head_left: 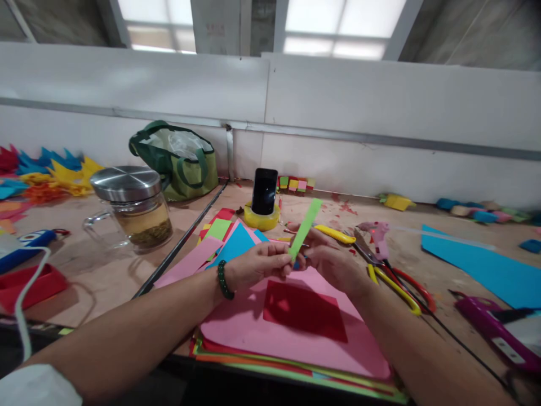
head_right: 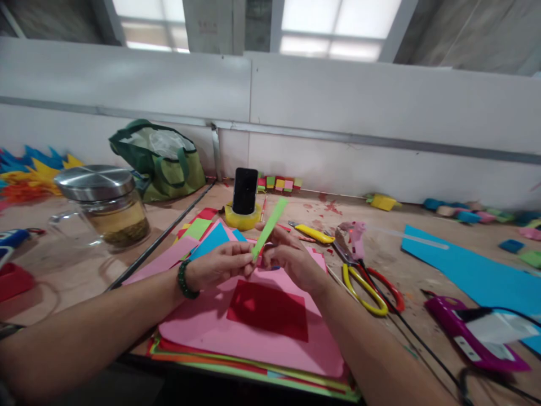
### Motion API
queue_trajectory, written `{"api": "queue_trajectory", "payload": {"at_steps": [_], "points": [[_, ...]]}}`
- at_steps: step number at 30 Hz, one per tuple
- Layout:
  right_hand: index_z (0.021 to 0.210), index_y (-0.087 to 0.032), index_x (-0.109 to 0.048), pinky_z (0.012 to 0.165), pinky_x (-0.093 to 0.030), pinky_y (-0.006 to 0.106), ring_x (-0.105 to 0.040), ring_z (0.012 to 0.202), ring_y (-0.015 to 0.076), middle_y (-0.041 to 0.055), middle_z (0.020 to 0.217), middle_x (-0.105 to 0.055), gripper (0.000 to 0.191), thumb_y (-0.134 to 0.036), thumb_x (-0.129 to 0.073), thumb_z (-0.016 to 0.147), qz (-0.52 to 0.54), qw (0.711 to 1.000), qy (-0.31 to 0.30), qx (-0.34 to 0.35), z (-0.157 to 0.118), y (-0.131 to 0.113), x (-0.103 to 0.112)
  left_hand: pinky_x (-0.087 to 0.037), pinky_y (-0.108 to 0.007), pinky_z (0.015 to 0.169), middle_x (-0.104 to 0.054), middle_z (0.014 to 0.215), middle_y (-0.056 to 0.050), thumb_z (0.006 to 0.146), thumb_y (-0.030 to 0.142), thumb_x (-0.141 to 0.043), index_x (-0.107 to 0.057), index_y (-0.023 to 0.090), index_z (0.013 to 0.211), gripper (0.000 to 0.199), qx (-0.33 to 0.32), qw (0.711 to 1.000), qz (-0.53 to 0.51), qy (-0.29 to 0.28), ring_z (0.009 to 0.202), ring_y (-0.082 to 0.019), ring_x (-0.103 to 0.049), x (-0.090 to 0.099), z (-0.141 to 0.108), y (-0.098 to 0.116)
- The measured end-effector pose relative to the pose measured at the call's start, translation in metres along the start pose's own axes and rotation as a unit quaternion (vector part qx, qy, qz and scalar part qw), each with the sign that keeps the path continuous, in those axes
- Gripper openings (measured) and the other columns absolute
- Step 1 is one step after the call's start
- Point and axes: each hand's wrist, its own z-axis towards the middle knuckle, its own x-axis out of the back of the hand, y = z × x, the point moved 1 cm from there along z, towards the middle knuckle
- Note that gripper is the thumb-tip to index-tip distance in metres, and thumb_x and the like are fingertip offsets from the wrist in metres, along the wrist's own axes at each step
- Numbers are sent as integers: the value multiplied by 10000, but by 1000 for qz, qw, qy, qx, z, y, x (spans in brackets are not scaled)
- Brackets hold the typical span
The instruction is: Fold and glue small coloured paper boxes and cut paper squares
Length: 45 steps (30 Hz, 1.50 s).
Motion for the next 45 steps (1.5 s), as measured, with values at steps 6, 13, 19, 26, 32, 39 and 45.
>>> {"api": "queue_trajectory", "payload": {"at_steps": [6, 13, 19, 26, 32, 39, 45], "points": [[674, -156, -626, 529, -408, 240, -506, 542, 96, -31, 570, -553, 221, -339, -737, 727, -48, 998, -18, 22, 0, -1, 2, -464, -228, 660, -642, 756, -52, 746, 336, -711, -678, 120, 961, 307, 83, 992, -54, -73, 696, -122, -602, 1, -4, 0], [630, -143, -664, 492, -407, 238, -497, 519, 96, -15, 559, -583, 287, -406, -776, 661, -161, 983, 82, 21, 4, 2, 3, -503, -279, 678, -694, 822, -93, 787, 398, -605, -690, 106, 931, 337, 59, 992, 103, 29, 699, -157, -634, -6, -2, 0], [584, -148, -642, 483, -419, 241, -494, 490, 97, -18, 514, -562, 318, -426, -745, 698, -187, 980, 60, 31, 4, 4, -3, -486, -250, 567, -632, 653, -35, 815, 360, -522, -640, 117, 831, 270, 45, 980, 191, 38, 536, -122, -593, -8, -1, -6], [645, -139, -664, 482, -430, 234, -518, 495, 97, 3, 535, -599, 338, -455, -689, 762, -191, 981, 26, 27, 3, 1, -4, -445, -222, 519, -568, 560, -9, 854, 313, -385, -558, 147, 684, 294, 20, 958, 280, 51, 495, -107, -544, -9, -3, -4], [714, -155, -688, 519, -493, 260, -582, 546, 122, 9, 606, -625, 248, -397, -723, 750, -180, 979, 47, 88, 1, -1, -5, -420, -203, 547, -535, 562, 5, 886, 285, -346, -510, 163, 638, 321, -30, 927, 365, 82, 533, -95, -516, -9, -5, -1], [725, -161, -671, 512, -496, 275, -594, 532, 137, 7, 586, -627, 216, -367, -727, 756, -156, 982, 43, 100, -1, 0, -7, -411, -200, 531, -541, 560, 9, 887, 270, -361, -556, 158, 707, 288, -23, 931, 356, 82, 531, -100, -524, -13, -7, 2], [626, -182, -655, 510, -499, 258, -591, 516, 129, -3, 558, -640, 219, -342, -750, 742, -162, 973, 79, 145, 0, 1, -4, -384, -213, 543, -522, 560, 21, 929, 297, -315, -503, 172, 711, 314, -61, 908, 405, 89, 533, -100, -497, -11, -6, -3]]}}
